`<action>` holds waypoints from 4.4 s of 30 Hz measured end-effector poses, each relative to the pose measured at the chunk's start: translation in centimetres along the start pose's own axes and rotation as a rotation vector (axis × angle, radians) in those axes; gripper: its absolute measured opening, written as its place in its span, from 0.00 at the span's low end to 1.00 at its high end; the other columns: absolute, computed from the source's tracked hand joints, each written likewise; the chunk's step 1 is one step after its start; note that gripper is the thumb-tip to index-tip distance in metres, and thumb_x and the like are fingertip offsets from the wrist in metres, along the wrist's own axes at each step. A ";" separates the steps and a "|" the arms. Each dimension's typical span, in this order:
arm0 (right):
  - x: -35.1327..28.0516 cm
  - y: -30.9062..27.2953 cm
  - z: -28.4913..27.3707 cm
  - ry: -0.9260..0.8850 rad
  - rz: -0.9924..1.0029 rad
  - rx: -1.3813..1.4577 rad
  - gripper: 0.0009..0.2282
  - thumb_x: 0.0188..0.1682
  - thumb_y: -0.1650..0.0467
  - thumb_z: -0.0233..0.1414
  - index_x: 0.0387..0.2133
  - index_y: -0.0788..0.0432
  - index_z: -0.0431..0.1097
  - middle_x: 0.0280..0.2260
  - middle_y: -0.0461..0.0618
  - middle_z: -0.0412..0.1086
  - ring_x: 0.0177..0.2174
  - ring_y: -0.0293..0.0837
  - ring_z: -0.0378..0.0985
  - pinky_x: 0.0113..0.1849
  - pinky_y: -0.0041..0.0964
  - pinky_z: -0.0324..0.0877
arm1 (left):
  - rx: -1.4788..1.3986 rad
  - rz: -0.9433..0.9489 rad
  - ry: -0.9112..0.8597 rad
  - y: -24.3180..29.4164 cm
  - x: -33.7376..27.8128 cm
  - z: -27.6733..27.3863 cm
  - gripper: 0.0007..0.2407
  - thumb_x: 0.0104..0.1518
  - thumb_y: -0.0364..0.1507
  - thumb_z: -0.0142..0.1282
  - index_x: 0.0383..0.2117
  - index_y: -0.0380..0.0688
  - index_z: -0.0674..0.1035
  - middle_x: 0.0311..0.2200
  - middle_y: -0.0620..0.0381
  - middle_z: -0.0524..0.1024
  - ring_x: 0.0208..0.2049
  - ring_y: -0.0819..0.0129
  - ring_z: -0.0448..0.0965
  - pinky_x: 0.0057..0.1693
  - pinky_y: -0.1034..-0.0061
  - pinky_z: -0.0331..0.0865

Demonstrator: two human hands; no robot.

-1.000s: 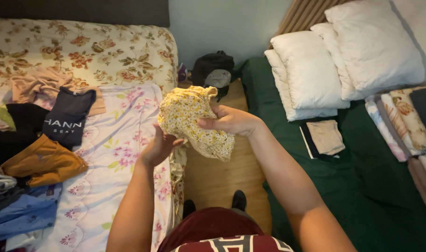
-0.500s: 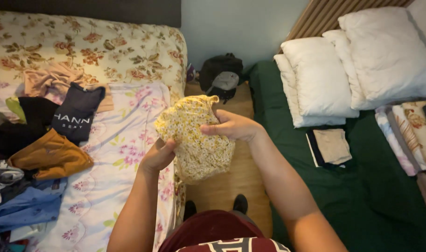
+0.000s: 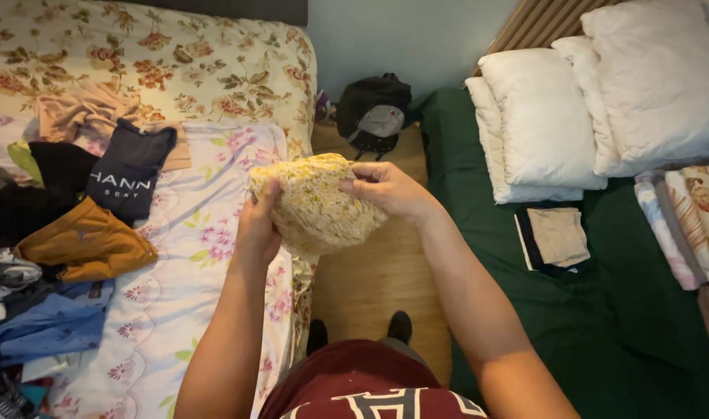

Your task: The person folds several pieces of clothing, including a black t-shirt, a beige top, a yellow patterned cloth, and a mustard-colored shirt, on a bed with a floral sheet. They then move to a second bed with a green sheet to stack the folded items.

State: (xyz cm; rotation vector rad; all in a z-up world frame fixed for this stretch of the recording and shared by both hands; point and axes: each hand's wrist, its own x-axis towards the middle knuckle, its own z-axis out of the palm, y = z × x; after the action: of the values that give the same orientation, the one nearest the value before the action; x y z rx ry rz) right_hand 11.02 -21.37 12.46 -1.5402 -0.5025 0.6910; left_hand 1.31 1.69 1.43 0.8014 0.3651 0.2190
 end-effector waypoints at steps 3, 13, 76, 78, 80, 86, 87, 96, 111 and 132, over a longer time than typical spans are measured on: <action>1.8 1.4 0.3 0.044 0.017 -0.020 0.05 0.49 0.72 0.60 0.37 0.58 0.78 0.28 0.40 0.73 0.24 0.28 0.69 0.27 0.20 0.67 | 0.043 0.011 0.108 1.1 1.1 -0.8 0.20 0.62 0.36 0.62 0.52 0.33 0.75 0.43 0.38 0.79 0.46 0.48 0.83 0.53 0.51 0.76; 6.0 3.0 5.0 0.122 0.037 0.047 0.09 0.40 0.74 0.63 0.34 0.57 0.77 0.26 0.41 0.74 0.25 0.30 0.73 0.30 0.21 0.67 | 0.169 0.053 0.257 -0.1 6.6 -11.0 0.31 0.57 0.30 0.71 0.64 0.49 0.63 0.47 0.35 0.77 0.43 0.44 0.85 0.48 0.50 0.80; 8.1 10.4 16.8 0.318 -0.640 -0.624 0.19 0.25 0.78 0.61 0.31 0.45 0.77 0.25 0.43 0.71 0.28 0.43 0.76 0.37 0.33 0.71 | 1.110 0.517 0.353 7.0 -6.1 -12.0 0.29 0.45 0.19 0.69 0.57 0.58 0.80 0.47 0.44 0.79 0.49 0.44 0.78 0.57 0.58 0.69; 6.5 15.5 18.1 0.251 -0.626 -0.548 0.15 0.27 0.79 0.60 0.27 0.50 0.74 0.24 0.46 0.71 0.28 0.48 0.76 0.37 0.38 0.69 | 1.213 0.459 0.379 3.1 -7.5 -15.9 0.30 0.44 0.17 0.66 0.59 0.59 0.79 0.48 0.41 0.78 0.47 0.37 0.76 0.57 0.54 0.68; 4.8 24.5 17.6 0.101 -0.306 -0.756 0.19 0.27 0.76 0.63 0.33 0.43 0.78 0.30 0.38 0.78 0.35 0.48 0.79 0.41 0.45 0.71 | 1.221 0.181 0.422 -2.5 -9.0 -20.8 0.29 0.46 0.22 0.63 0.58 0.64 0.79 0.45 0.34 0.80 0.46 0.37 0.79 0.54 0.53 0.70; -1.4 32.6 18.0 -0.162 0.126 -0.868 0.17 0.37 0.72 0.60 0.39 0.36 0.78 0.40 0.32 0.77 0.47 0.43 0.73 0.48 0.52 0.66 | 1.220 -0.344 0.344 -9.1 -13.8 -23.8 0.30 0.44 0.29 0.67 0.57 0.75 0.77 0.54 0.51 0.79 0.57 0.50 0.76 0.61 0.60 0.69; -2.2 32.4 18.1 -0.164 0.138 -0.866 0.17 0.37 0.72 0.60 0.39 0.36 0.78 0.40 0.32 0.77 0.47 0.43 0.73 0.48 0.52 0.66 | 1.220 -0.356 0.341 -9.7 -14.4 -24.4 0.30 0.44 0.29 0.67 0.57 0.75 0.77 0.54 0.51 0.79 0.57 0.50 0.76 0.61 0.60 0.69; -2.2 36.2 17.2 0.197 0.557 0.106 0.34 0.33 0.77 0.72 0.53 0.64 0.59 0.55 0.64 0.59 0.45 0.55 0.75 0.44 0.44 0.78 | 0.657 -0.487 0.514 -8.0 -12.4 -25.0 0.37 0.53 0.39 0.69 0.68 0.51 0.59 0.49 0.25 0.76 0.56 0.41 0.76 0.64 0.57 0.65; 1.2 36.5 17.3 0.025 0.787 -0.559 0.24 0.30 0.55 0.70 0.38 0.52 0.79 0.32 0.54 0.79 0.41 0.55 0.82 0.43 0.46 0.74 | 1.097 -0.750 0.507 -10.2 -9.2 -28.4 0.39 0.44 0.71 0.55 0.44 0.47 0.84 0.43 0.46 0.83 0.54 0.47 0.78 0.59 0.58 0.70; 2.7 35.1 16.9 0.164 0.427 0.204 0.29 0.41 0.79 0.61 0.57 0.48 0.62 0.33 0.57 0.74 0.28 0.40 0.76 0.27 0.28 0.76 | 0.791 -0.170 0.324 -10.1 -4.9 -26.6 0.24 0.55 0.21 0.59 0.59 0.61 0.73 0.32 0.55 0.81 0.24 0.74 0.76 0.35 0.82 0.69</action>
State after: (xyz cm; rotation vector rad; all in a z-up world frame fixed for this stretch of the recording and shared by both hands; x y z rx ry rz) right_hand -1.76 -10.56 -22.79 -1.5065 0.0267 0.9017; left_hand -13.22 10.71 -21.79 1.5098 0.8494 0.0342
